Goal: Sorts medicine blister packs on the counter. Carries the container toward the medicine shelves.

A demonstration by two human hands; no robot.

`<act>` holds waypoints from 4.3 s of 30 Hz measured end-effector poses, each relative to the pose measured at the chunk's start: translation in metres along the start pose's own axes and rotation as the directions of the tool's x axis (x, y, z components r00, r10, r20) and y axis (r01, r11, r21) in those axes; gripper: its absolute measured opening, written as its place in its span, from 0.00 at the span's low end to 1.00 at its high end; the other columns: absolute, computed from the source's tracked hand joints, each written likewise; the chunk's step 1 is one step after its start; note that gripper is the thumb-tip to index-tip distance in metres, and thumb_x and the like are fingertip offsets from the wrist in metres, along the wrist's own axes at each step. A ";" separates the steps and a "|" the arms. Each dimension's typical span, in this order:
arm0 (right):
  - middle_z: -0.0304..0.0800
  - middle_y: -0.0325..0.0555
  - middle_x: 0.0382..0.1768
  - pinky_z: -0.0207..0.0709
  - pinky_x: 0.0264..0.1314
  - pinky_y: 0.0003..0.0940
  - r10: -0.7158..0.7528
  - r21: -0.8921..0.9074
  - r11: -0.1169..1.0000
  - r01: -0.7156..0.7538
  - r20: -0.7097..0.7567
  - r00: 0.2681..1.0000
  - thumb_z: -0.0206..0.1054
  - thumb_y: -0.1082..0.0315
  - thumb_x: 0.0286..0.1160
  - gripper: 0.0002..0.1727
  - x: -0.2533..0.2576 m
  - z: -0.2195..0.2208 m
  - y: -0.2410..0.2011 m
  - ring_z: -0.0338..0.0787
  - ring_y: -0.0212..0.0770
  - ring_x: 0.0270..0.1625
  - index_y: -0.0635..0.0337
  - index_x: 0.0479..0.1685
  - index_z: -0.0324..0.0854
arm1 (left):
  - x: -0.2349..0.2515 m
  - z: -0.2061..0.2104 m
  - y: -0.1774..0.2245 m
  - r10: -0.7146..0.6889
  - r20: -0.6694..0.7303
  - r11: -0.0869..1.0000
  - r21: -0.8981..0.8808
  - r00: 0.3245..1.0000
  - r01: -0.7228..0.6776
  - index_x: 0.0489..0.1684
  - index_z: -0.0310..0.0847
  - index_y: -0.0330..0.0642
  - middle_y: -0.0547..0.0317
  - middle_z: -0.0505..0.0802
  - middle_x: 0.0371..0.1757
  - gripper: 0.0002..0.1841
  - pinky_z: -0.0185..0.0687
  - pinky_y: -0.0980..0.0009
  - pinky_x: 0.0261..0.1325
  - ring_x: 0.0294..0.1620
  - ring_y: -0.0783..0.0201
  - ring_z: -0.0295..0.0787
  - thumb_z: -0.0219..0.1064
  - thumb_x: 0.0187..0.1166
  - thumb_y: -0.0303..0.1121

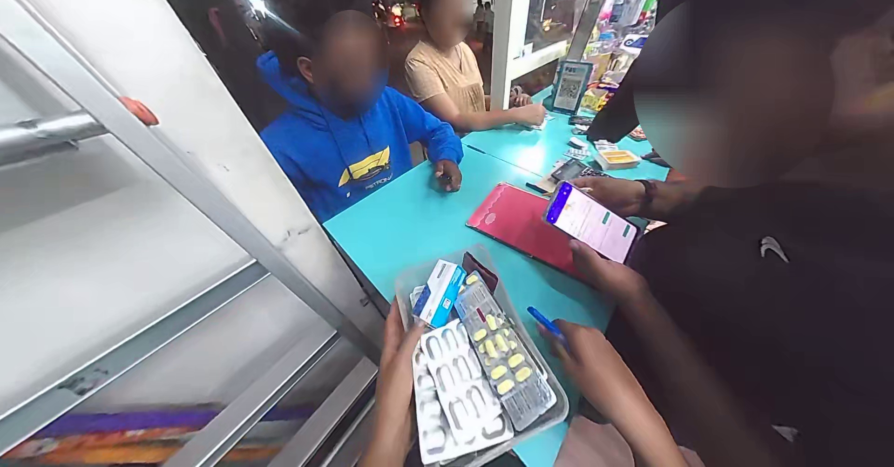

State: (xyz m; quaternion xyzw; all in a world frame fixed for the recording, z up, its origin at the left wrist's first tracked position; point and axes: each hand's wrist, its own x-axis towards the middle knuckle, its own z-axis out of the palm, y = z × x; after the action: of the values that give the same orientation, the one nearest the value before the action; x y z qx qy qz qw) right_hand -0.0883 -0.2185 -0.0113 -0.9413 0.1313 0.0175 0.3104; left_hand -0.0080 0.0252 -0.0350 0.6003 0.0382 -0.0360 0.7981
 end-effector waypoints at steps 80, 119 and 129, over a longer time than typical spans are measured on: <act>0.99 0.49 0.37 0.89 0.40 0.35 -0.344 -0.027 0.928 0.373 -0.455 0.822 0.68 0.54 0.74 0.22 -0.037 0.002 0.003 0.96 0.40 0.34 0.65 0.52 0.94 | -0.072 0.002 -0.051 0.444 0.266 0.892 -0.035 0.856 -0.451 0.94 0.20 0.33 0.43 0.37 0.96 0.56 0.42 0.64 0.94 0.96 0.65 0.38 0.62 0.79 0.53; 0.99 0.53 0.38 0.88 0.47 0.28 -0.275 0.100 0.929 0.357 -0.457 0.846 0.76 0.64 0.70 0.15 -0.048 0.000 0.005 0.97 0.38 0.38 0.67 0.49 0.94 | -0.064 -0.011 -0.081 0.589 0.302 0.746 0.155 0.750 -0.648 0.97 0.42 0.59 0.58 0.41 0.98 0.50 0.26 0.55 0.97 0.98 0.62 0.30 0.48 0.76 0.75; 0.89 0.30 0.28 0.67 0.22 0.13 -0.128 0.460 0.855 0.240 -0.261 0.957 0.76 0.59 0.70 0.28 -0.034 -0.010 0.010 0.72 0.15 0.20 0.68 0.67 0.84 | -0.063 -0.020 -0.072 0.538 0.466 0.800 -0.019 0.702 -0.600 0.97 0.20 0.67 0.62 0.26 0.97 0.48 0.14 0.52 0.96 0.97 0.62 0.16 0.39 0.80 0.75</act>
State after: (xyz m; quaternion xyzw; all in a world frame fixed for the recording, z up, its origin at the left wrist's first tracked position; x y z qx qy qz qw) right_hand -0.1242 -0.2238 -0.0054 -0.8368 0.0742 -0.1509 0.5210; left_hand -0.0785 0.0251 -0.1030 0.6094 -0.3370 0.0724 0.7140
